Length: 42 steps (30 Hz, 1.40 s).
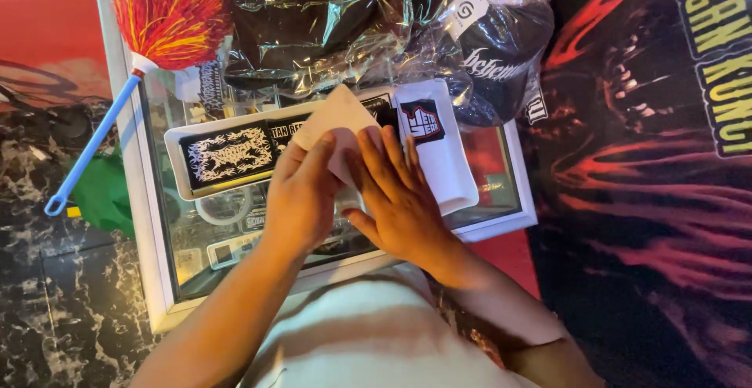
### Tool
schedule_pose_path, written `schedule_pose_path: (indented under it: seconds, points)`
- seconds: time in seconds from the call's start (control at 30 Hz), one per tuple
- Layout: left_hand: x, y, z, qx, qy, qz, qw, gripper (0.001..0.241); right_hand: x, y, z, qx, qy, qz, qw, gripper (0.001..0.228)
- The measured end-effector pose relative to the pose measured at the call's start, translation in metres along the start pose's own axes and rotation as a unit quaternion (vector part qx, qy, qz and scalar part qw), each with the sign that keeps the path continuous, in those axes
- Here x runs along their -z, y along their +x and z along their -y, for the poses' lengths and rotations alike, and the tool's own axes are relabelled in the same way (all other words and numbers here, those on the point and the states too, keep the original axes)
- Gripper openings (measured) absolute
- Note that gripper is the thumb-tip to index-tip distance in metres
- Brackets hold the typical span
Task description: Organizing and peeling stickers to place them on backing cards on a glass display counter
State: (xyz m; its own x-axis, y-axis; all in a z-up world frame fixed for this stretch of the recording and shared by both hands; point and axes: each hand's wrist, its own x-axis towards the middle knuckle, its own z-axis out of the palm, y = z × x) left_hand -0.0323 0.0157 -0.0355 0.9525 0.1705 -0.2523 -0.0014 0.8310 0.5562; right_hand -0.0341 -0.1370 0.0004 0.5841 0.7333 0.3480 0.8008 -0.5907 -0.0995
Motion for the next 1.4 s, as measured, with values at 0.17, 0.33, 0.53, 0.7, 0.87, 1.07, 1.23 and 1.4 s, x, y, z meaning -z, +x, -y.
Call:
schedule_pose_path:
  seconds: [0.17,0.33,0.53,0.7,0.87,1.07,1.23,1.4]
  points:
    - [-0.020,-0.010,-0.035,-0.035,0.200,0.008,0.979,0.013,0.034,-0.002,-0.004,-0.065,0.036,-0.019,0.997,0.073]
    - [-0.035,-0.029,-0.038,-0.002,0.349,0.110,0.931,0.017,0.035,0.014,-0.012,-0.028,0.026,0.028,0.999,0.081]
    - [-0.031,-0.026,-0.042,-0.008,0.271,0.119,0.955,0.010,0.021,0.000,-0.011,-0.259,0.461,-0.063,0.847,0.079]
    - [-0.028,-0.028,-0.038,-0.252,0.404,0.097,0.874,0.050,0.015,0.004,-0.011,-0.370,0.439,-0.085,0.814,0.031]
    - [-0.024,-0.040,-0.027,-0.416,0.629,0.248,0.608,0.061,0.003,0.006,-0.004,-0.404,0.574,-0.154,0.695,0.033]
    - [-0.024,-0.035,-0.038,-0.336,0.699,0.155,0.611,0.071,0.005,0.001,-0.016,-0.372,0.533,-0.231,0.724,0.043]
    - [-0.027,-0.031,-0.021,-0.160,0.436,0.236,0.854,0.064,0.021,0.023,0.028,-0.302,0.283,-0.154,0.897,0.050]
    - [-0.019,-0.009,-0.024,0.021,0.435,0.039,0.899,0.025,0.006,0.010,0.016,-0.116,0.107,0.005,0.987,0.083]
